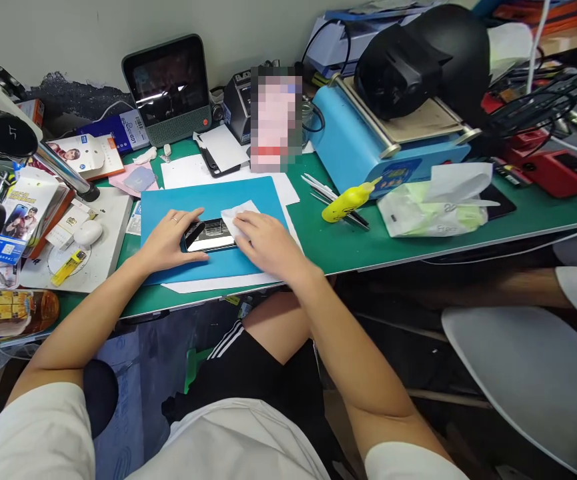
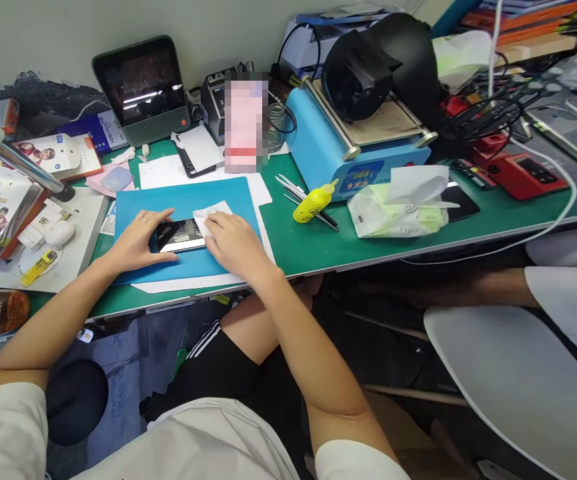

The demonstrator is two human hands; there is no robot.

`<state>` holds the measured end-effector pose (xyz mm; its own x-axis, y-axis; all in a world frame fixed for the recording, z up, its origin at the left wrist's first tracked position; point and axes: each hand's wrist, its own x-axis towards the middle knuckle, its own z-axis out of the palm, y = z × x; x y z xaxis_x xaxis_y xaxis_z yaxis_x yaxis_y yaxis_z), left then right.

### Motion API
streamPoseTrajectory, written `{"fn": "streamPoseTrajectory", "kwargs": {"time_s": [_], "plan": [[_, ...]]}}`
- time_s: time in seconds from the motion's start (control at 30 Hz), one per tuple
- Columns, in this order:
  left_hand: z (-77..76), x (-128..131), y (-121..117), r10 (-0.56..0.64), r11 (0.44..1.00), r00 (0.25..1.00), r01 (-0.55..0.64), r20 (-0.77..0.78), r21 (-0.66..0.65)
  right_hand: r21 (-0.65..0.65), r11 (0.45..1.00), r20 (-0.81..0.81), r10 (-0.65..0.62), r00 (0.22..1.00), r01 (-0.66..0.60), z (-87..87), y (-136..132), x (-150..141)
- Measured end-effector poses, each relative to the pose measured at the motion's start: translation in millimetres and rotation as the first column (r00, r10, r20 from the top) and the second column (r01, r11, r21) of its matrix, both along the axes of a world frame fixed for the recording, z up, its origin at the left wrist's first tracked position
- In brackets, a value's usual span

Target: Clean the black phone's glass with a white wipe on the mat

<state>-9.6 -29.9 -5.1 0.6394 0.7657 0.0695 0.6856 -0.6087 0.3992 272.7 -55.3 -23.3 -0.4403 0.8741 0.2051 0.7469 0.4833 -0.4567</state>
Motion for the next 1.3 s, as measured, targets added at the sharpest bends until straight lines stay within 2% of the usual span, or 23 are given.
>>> {"fn": "streamPoseTrajectory", "kwargs": {"time_s": [0.13, 0.23, 0.33, 0.6, 0.93, 1.0, 1.07, 1.17, 1.3], "plan": [[0.9, 2, 0, 0.005, 1.000, 1.000, -0.005, -0.013, 0.001, -0.126, 0.963, -0.184, 0.212, 0.960, -0.237, -7.8, 32, 32], [1.7, 3, 0, 0.011, 1.000, 1.000, -0.011, -0.018, -0.012, -0.116, 0.950, -0.314, 0.241, 0.918, -0.289, -13.8, 48, 41], [1.6, 3, 0, 0.009, 1.000, 1.000, -0.009, -0.018, -0.014, -0.107, 0.947, -0.369, 0.247, 0.896, -0.304, -17.2, 56, 37], [-0.8, -1, 2, 0.008, 1.000, 1.000, -0.008, -0.002, -0.006, -0.132, 0.968, -0.345, 0.155, 0.926, -0.212, -14.1, 68, 20], [-0.8, 0, 1, 0.013, 1.000, 1.000, -0.013, 0.008, -0.027, -0.262, 0.881, -0.292, 0.317, 0.902, -0.394, -6.3, 58, 49], [-1.2, 0, 1, 0.013, 1.000, 1.000, -0.013, 0.007, -0.023, -0.261, 0.888, -0.283, 0.305, 0.909, -0.379, -6.5, 54, 51], [-1.1, 0, 1, 0.012, 1.000, 1.000, -0.012, -0.001, -0.021, -0.212, 0.921, -0.249, 0.273, 0.929, -0.327, -7.1, 45, 50], [-0.4, 0, 0, 0.011, 1.000, 1.000, -0.012, -0.014, -0.024, -0.064, 0.978, -0.168, 0.188, 0.968, -0.201, -9.6, 23, 47], [-0.5, 1, 0, 0.008, 0.999, 1.000, -0.008, -0.016, -0.031, 0.102, 0.993, -0.067, 0.072, 0.995, -0.065, -15.0, -12, 43]]}}
